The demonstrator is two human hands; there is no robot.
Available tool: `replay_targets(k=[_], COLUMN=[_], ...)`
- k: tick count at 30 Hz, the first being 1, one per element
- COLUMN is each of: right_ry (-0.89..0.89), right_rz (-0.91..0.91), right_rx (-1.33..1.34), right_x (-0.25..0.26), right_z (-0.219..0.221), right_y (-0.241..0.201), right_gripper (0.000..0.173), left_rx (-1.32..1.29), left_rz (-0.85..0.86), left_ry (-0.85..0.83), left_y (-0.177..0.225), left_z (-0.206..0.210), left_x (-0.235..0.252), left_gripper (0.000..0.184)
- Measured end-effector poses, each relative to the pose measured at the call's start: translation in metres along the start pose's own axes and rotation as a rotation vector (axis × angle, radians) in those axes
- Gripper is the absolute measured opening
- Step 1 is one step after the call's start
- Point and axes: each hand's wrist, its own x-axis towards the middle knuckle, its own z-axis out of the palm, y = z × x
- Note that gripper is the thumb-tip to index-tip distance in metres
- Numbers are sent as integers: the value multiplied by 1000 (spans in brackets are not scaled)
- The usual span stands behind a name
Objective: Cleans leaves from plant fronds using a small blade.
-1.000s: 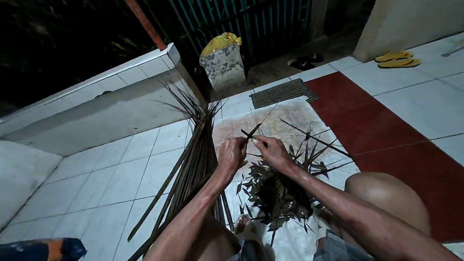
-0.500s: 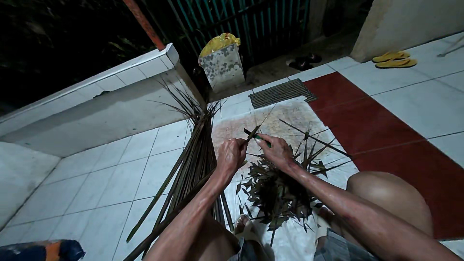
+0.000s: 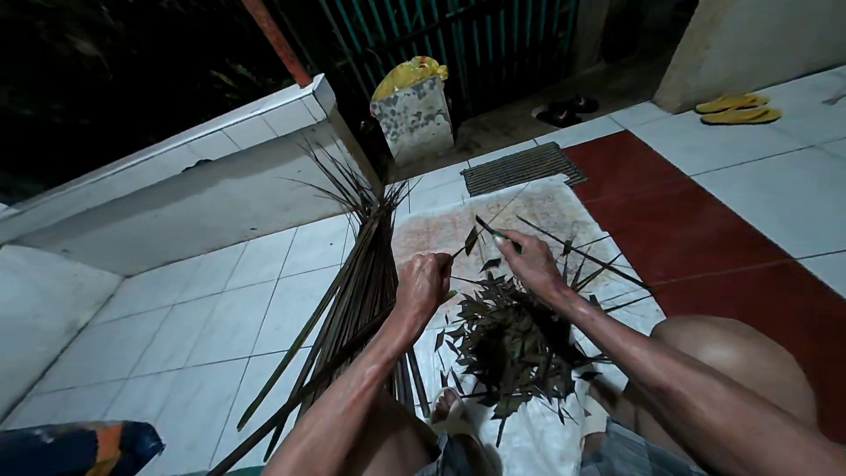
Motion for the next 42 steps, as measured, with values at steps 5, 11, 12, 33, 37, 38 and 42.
replay_targets(k=[5,11,12,33,37,38,42], right_ry=[-212,-224,-204,-140,-101,-84,-31], right_rz=[-73,-38,-34,-197,-172,-167,-148], right_rx=[27,-42,-60,110,58,48,54], right_x=[-9,-8,-8,-12,-9,-8,-2], right_z=[9,8,9,16,16,17,14], right_y=[-9,-16,-16,0,0,0,5], right_gripper=[37,34,35,34,35,35,34], left_rx=[145,214,221,-570,-647,-653,-678], left_rz=[41,75,75,-12,-8,-14,-16], left_ry=[43,82,75,-107,-118,-120,-129], left_y=[6,9,10,-20,-21,-21,-21], left_z=[2,4,4,-4,-5,-5,-5], left_x=[-2,-3,-3,7,6,6,7], left_gripper=[26,25,25,27,28,28,27])
